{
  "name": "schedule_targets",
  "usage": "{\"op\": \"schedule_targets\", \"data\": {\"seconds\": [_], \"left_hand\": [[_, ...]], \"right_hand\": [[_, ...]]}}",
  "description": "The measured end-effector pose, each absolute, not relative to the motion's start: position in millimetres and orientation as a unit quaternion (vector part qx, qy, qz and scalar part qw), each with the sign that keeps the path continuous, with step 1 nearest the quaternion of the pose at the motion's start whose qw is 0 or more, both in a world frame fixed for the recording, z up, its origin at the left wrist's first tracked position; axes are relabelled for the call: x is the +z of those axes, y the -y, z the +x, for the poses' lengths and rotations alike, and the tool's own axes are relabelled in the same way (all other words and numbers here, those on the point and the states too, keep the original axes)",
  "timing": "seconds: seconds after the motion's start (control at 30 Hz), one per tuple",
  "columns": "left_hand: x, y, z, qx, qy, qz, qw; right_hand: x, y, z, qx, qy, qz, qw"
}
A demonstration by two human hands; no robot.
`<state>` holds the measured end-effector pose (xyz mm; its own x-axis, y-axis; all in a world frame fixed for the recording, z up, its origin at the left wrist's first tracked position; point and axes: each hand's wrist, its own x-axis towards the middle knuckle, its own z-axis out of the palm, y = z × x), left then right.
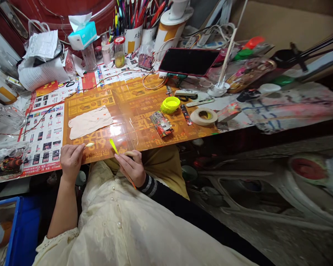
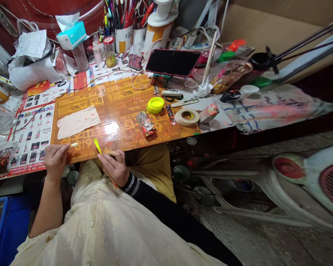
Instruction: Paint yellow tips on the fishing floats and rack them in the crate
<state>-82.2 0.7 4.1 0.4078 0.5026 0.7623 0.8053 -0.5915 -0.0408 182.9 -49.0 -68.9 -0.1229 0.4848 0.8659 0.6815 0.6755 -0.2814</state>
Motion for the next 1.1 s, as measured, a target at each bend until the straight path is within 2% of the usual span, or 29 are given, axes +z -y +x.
{"op": "schedule_targets", "data": {"seconds": [0.57, 1.1], "left_hand": [[6.1, -1.3, -81.1, -0.376, 0.389, -0.814, 0.209], [7.8, -2.9, -80.9, -0.377, 0.384, -0.814, 0.219]], "right_hand": [[-62.3, 49.9, 192.0, -0.086, 0.731, -0.355, 0.576], [-72.7, 47.3, 202.3, -0.104, 0.718, -0.409, 0.554]]}}
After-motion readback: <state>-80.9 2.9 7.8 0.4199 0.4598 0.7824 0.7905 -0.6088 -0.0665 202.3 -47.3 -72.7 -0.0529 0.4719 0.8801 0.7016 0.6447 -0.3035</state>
